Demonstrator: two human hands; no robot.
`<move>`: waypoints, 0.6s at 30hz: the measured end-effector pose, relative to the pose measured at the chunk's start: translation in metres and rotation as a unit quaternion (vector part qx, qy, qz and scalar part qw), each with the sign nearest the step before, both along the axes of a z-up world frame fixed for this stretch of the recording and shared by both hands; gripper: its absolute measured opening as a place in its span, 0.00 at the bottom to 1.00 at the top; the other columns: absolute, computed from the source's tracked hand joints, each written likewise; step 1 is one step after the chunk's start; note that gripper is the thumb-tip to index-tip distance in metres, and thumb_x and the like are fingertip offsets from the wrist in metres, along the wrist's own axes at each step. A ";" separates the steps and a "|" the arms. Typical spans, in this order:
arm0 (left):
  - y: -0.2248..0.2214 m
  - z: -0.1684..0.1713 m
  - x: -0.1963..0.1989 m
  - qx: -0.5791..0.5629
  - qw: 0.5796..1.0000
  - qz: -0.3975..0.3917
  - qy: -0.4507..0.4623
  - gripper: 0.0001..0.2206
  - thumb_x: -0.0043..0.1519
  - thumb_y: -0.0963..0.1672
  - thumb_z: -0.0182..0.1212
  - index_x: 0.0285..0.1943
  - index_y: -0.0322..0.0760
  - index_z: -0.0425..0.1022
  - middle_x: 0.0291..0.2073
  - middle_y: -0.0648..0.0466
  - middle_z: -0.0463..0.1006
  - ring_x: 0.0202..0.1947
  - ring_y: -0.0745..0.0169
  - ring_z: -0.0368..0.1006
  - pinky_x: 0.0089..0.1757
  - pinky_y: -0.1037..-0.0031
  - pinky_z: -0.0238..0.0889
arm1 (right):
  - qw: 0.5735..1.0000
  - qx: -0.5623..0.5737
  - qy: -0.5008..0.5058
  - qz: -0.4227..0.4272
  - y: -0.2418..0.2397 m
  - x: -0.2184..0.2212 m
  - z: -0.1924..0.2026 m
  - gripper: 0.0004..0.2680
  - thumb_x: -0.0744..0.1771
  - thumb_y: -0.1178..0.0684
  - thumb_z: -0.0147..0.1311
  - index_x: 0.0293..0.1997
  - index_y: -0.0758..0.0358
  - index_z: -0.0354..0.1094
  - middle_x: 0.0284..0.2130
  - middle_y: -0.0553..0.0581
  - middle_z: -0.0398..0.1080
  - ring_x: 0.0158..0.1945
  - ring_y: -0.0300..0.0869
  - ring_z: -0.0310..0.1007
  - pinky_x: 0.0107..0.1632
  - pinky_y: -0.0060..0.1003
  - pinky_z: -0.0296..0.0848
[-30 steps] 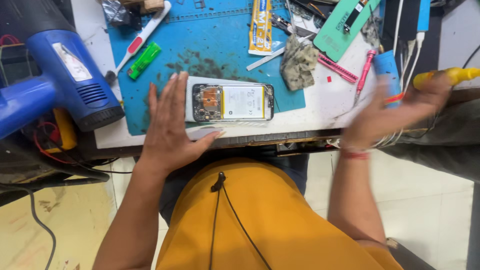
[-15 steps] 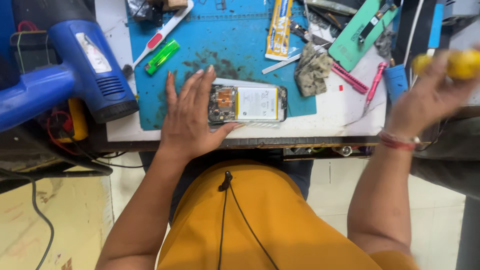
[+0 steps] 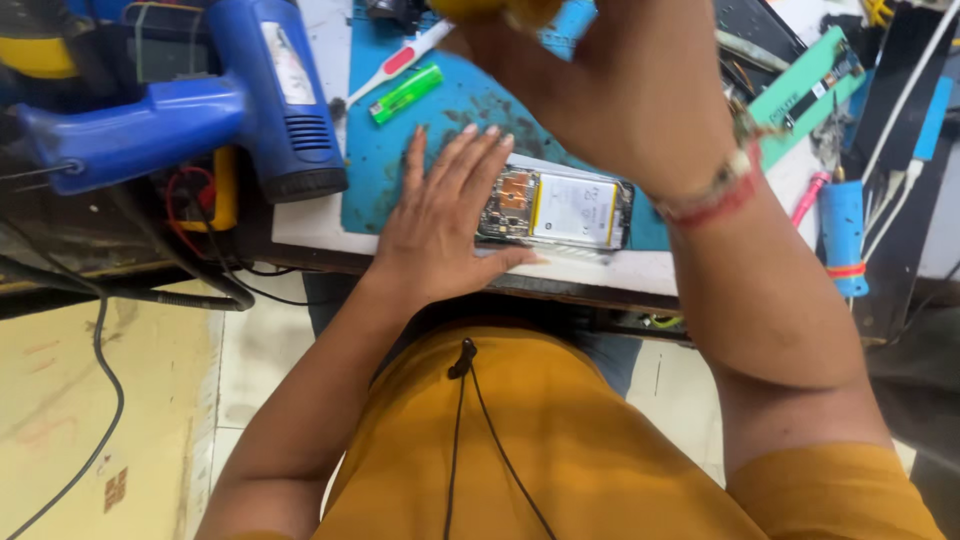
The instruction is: The person disassembles a smartphone, removes the back cover and battery, and cleans the internal frame with a cloth. They handle the battery and back cover separately, then reposition the phone on the workbench.
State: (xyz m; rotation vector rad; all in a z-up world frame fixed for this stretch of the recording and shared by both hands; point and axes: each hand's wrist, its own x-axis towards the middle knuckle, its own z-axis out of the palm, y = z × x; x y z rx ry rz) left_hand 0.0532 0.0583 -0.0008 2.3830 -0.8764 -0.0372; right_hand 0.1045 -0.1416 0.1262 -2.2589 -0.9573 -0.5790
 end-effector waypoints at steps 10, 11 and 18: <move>0.014 0.009 0.007 -0.815 0.280 -0.087 0.500 0.60 0.52 0.74 0.33 0.84 0.31 0.44 0.79 0.38 0.48 0.79 0.43 0.44 0.75 0.53 0.28 | 0.971 -0.213 -0.082 -0.077 -0.016 -0.060 0.020 0.10 0.66 0.61 0.65 0.51 0.56 0.75 0.48 0.48 0.74 0.53 0.43 0.69 0.59 0.41 0.62; 0.009 0.011 0.006 -0.824 0.230 -0.086 0.510 0.63 0.50 0.75 0.31 0.85 0.31 0.44 0.79 0.37 0.47 0.79 0.42 0.44 0.75 0.53 0.28 | 0.965 -0.233 -0.101 -0.070 -0.018 -0.061 0.022 0.10 0.66 0.61 0.63 0.52 0.55 0.75 0.49 0.46 0.73 0.54 0.41 0.68 0.60 0.40 0.60; 0.002 0.023 0.002 -0.825 0.225 -0.053 0.515 0.64 0.50 0.76 0.33 0.83 0.28 0.44 0.77 0.35 0.49 0.76 0.39 0.47 0.75 0.51 0.31 | 0.936 -0.306 -0.173 -0.028 -0.011 -0.056 0.043 0.11 0.63 0.57 0.64 0.49 0.52 0.80 0.45 0.43 0.75 0.50 0.41 0.70 0.56 0.41 0.62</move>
